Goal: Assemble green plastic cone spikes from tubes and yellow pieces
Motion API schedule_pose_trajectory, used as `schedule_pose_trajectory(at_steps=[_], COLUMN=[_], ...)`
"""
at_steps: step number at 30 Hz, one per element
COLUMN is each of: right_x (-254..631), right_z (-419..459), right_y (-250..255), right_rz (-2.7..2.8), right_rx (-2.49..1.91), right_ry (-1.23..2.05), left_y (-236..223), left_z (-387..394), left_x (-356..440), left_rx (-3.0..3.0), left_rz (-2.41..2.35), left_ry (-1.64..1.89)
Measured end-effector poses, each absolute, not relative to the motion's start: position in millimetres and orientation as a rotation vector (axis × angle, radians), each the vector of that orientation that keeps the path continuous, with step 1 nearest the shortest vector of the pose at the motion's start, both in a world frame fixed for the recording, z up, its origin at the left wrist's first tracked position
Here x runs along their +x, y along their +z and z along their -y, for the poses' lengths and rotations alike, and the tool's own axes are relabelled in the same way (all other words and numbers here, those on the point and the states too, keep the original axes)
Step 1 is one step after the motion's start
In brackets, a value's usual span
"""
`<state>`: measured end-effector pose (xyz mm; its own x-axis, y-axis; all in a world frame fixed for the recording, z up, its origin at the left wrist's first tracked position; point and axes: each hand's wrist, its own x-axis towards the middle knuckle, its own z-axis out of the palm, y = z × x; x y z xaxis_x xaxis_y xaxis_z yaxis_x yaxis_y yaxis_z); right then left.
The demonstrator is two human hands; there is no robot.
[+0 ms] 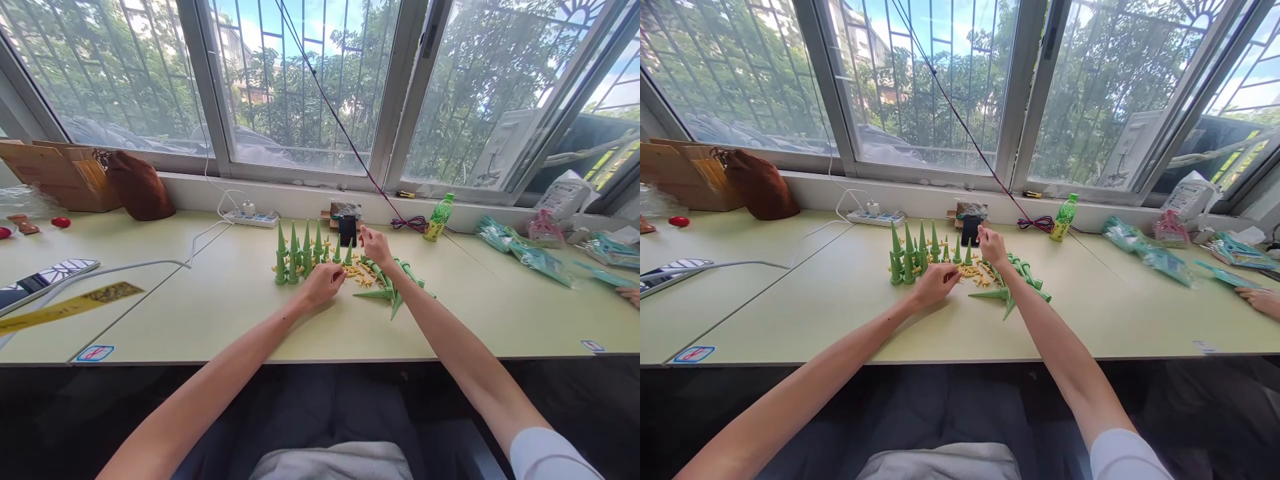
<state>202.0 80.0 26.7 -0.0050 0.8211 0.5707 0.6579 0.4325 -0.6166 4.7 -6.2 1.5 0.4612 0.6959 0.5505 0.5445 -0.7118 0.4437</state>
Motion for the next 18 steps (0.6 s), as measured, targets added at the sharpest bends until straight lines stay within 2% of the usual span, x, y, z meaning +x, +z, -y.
schedule_pose_trajectory(at_steps=[5, 18], right_x=[225, 224], right_z=[-84, -77], right_y=[19, 12], right_rz=[1.757, 2.084], right_rx=[-1.54, -1.799], right_ry=[0.062, 0.187], left_y=[3, 2], left_z=[9, 11], left_x=[5, 4], left_rx=[2.486, 2.521], left_rz=[-1.075, -1.058], left_ry=[1.077, 0.979])
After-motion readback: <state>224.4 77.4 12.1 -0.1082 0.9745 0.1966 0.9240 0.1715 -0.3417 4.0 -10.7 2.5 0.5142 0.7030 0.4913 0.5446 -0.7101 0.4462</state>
